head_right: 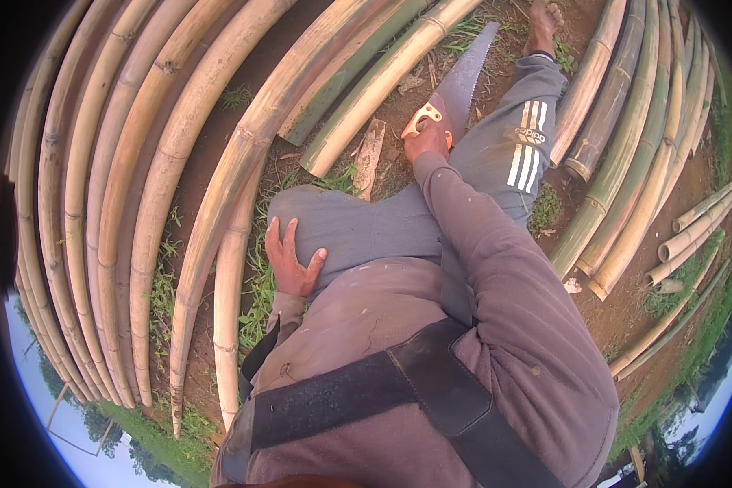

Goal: The person measures bamboo poles with a tape measure and cuts them to length using a hand saw. The person handles each pole individually, measures it, marks the cut point, and then saws through the pole.

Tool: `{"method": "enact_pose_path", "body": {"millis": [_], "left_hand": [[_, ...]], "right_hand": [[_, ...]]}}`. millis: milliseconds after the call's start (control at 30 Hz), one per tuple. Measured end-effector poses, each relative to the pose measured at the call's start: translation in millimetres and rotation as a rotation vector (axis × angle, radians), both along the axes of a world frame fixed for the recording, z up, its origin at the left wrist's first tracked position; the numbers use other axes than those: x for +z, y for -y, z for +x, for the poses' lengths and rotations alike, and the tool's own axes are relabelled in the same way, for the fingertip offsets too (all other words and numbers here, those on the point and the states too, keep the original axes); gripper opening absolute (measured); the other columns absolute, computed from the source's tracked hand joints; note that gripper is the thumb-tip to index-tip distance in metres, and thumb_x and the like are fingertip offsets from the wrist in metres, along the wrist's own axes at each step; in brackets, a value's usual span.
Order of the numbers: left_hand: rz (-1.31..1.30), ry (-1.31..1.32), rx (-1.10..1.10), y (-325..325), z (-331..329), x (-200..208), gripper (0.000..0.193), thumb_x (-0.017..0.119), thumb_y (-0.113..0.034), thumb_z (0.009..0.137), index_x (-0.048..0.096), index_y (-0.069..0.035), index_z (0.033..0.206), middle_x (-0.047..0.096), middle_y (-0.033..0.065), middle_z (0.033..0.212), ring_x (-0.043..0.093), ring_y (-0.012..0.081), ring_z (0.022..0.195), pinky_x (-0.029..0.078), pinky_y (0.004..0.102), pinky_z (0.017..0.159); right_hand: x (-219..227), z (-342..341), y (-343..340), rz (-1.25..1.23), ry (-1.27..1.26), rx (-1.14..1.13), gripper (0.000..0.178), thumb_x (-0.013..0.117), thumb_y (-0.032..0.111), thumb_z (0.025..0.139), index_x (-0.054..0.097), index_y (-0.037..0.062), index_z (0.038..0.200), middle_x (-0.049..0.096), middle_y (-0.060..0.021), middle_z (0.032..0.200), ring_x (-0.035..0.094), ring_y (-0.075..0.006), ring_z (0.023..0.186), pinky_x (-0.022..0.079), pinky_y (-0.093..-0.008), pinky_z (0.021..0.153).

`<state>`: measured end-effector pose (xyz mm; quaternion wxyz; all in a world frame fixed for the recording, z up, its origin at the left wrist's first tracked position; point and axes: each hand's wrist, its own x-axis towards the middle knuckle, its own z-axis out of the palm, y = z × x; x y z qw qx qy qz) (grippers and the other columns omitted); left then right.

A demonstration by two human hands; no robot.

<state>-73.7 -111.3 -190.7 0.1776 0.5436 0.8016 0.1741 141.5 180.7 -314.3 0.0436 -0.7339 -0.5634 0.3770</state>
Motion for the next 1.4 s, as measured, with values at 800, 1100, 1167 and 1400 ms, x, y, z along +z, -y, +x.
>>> {"method": "enact_pose_path", "body": {"millis": [800,1100,1167,1400], "left_hand": [[0.000,-0.023,-0.003,2.4,-6.1,-19.4,0.081,0.072,-0.043,0.089,0.040,-0.008,0.155,0.020,0.0291,0.164,0.021,0.0499,0.150,0.020,0.0612,0.121],[0.149,0.275,0.136,-12.4,6.8,4.3,0.041,0.071,-0.032,0.090,0.065,-0.013,0.126,0.063,0.0133,0.126,0.056,0.0340,0.120,0.041,0.0520,0.103],[0.306,0.537,0.148,-25.7,26.4,8.3,0.031,0.067,-0.028,0.095,0.067,-0.010,0.121,0.069,0.0113,0.103,0.065,0.0288,0.102,0.050,0.0446,0.091],[0.595,1.572,0.627,-47.5,24.5,53.8,0.044,0.057,-0.033,0.106,0.053,0.000,0.135,0.058,0.0020,0.107,0.061,0.0146,0.089,0.056,0.0298,0.076]], "right_hand": [[-10.8,268.1,169.7,-0.164,0.568,-0.352,0.078,0.070,0.015,0.082,0.038,0.0105,0.153,0.030,-0.0331,0.156,0.037,-0.0486,0.144,0.034,-0.0494,0.120],[-26.0,294.5,-26.9,0.915,0.312,0.564,0.052,0.068,0.030,0.097,0.057,-0.0029,0.135,0.060,-0.0237,0.138,0.062,-0.0382,0.124,0.053,-0.0432,0.101],[66.1,179.2,-61.9,1.075,0.000,0.853,0.051,0.060,0.027,0.103,0.050,-0.0021,0.144,0.056,-0.0263,0.142,0.059,-0.0400,0.128,0.050,-0.0461,0.105],[211.0,-115.4,98.0,0.644,-0.467,1.522,0.052,0.050,0.036,0.103,0.055,-0.0043,0.136,0.055,-0.0252,0.109,0.054,-0.0458,0.102,0.044,-0.0533,0.090]]}}
